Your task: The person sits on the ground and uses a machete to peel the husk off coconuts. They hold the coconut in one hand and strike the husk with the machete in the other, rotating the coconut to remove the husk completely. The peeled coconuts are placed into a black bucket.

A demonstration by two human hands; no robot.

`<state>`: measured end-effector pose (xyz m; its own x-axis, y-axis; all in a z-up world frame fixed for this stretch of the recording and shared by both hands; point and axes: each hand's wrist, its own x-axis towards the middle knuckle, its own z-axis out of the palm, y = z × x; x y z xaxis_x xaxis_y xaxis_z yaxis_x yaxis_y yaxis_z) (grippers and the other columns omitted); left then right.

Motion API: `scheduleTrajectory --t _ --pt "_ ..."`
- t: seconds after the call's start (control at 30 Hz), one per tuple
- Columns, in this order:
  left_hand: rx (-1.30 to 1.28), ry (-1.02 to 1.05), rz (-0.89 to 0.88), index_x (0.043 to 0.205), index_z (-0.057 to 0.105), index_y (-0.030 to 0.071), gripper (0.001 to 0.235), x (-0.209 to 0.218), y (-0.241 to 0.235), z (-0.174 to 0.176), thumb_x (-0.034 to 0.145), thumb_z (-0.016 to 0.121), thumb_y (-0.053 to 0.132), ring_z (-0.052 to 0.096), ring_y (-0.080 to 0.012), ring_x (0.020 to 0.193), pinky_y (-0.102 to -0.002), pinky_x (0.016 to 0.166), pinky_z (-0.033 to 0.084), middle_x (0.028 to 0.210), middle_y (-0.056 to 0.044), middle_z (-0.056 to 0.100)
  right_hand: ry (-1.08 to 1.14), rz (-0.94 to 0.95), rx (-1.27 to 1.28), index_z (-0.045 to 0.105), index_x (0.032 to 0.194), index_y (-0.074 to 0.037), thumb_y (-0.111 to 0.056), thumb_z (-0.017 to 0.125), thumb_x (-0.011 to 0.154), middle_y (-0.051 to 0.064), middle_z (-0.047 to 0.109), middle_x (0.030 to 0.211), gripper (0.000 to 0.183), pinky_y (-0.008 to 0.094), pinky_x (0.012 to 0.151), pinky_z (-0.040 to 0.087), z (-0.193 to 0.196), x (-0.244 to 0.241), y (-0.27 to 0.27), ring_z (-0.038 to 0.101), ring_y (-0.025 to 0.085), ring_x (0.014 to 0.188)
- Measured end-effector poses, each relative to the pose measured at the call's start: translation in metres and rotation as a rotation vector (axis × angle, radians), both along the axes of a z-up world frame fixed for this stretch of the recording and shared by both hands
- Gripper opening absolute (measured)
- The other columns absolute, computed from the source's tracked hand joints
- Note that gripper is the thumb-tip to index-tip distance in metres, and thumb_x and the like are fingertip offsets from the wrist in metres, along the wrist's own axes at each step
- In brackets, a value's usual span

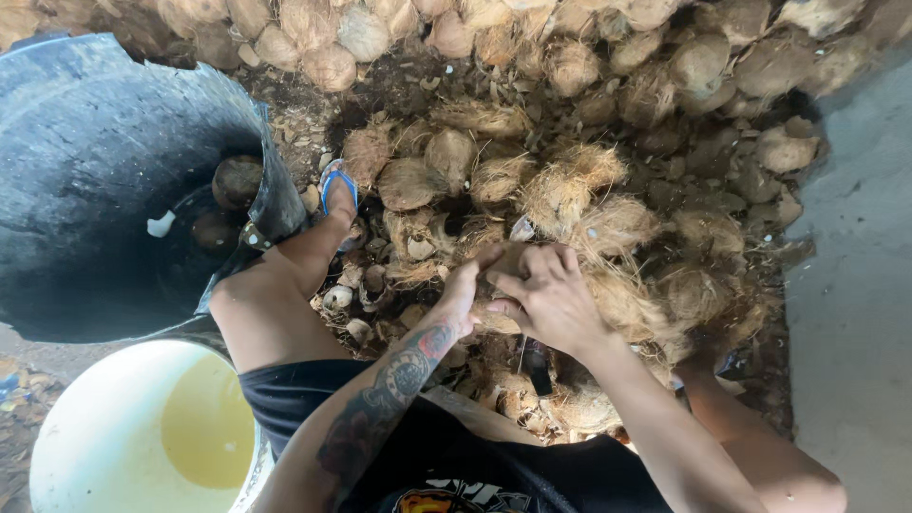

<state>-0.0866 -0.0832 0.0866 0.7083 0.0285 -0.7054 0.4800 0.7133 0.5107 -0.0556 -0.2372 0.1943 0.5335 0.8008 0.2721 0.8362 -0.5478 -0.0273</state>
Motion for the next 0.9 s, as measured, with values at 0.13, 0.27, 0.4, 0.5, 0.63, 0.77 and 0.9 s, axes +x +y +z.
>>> scheduleTrajectory --t 0.13,0.27,0.4,0.5,0.63,0.77,0.9 --pt "0.133 0.023 -0.033 0.135 0.067 0.001 0.086 0.004 0.019 -0.04 0.068 0.1 0.046 0.072 -0.0381 0.114 -0.058 0.091 0.061 0.128 -0.025 0.07 -0.059 0.022 0.217 0.073 0.094 -0.023 -0.029 0.069 0.092 0.002 0.064 0.093 0.007 0.048 0.1 0.037 -0.064 0.006 -0.001 0.062 0.024 0.099" --pt "-0.099 -0.034 0.009 0.142 0.064 0.009 0.083 -0.002 0.042 -0.055 0.073 0.094 0.044 0.067 -0.0425 0.127 -0.055 0.101 0.058 0.137 -0.027 0.067 -0.086 -0.482 0.685 0.07 0.089 -0.014 0.004 0.062 0.094 0.011 0.07 0.086 0.021 0.046 0.11 0.036 -0.122 0.107 -0.052 0.069 0.036 0.097" --pt "-0.226 -0.059 0.109 0.141 0.067 0.007 0.08 0.008 0.087 -0.09 0.075 0.092 0.045 0.067 -0.0384 0.124 -0.057 0.106 0.054 0.136 -0.022 0.069 1.069 -0.479 2.145 0.037 0.164 -0.016 -0.057 0.044 0.109 -0.001 0.035 0.174 0.069 0.045 0.135 0.005 -0.119 0.217 -0.099 0.027 0.024 0.164" --pt "-0.238 -0.114 0.128 0.138 0.068 0.005 0.068 0.022 0.124 -0.065 0.08 0.088 0.035 0.067 -0.0353 0.125 -0.057 0.111 0.05 0.136 -0.019 0.071 1.015 -0.659 2.239 0.068 0.119 0.0 -0.017 0.071 0.07 0.023 0.07 0.125 0.052 0.058 0.118 0.043 -0.096 0.286 -0.064 0.069 0.04 0.127" --pt "-0.3 -0.078 0.251 0.15 0.059 0.005 0.086 0.036 0.159 -0.026 0.078 0.079 0.049 0.062 -0.0431 0.133 -0.06 0.109 0.05 0.146 -0.022 0.063 0.911 -0.786 2.247 0.044 0.151 -0.004 -0.014 0.065 0.103 0.032 0.035 0.158 0.054 0.068 0.123 0.017 -0.12 0.365 0.043 0.03 0.05 0.154" --pt "-0.506 -0.067 0.353 0.136 0.07 0.006 0.063 0.048 0.182 -0.106 0.085 0.08 0.041 0.071 -0.0442 0.112 -0.058 0.102 0.058 0.126 -0.023 0.074 0.878 -1.126 1.982 0.011 0.158 -0.019 -0.03 0.069 0.108 0.024 0.021 0.17 0.078 0.084 0.101 0.049 -0.242 0.445 0.102 0.035 0.055 0.152" --pt "-0.413 -0.039 0.308 0.141 0.065 0.012 0.078 0.055 0.184 -0.154 0.077 0.08 0.053 0.068 -0.0397 0.119 -0.059 0.096 0.055 0.135 -0.017 0.071 0.819 -1.416 1.319 0.025 0.151 -0.015 -0.059 0.078 0.096 0.027 0.055 0.15 0.088 0.063 0.114 0.054 -0.268 0.443 0.173 0.056 0.039 0.144"
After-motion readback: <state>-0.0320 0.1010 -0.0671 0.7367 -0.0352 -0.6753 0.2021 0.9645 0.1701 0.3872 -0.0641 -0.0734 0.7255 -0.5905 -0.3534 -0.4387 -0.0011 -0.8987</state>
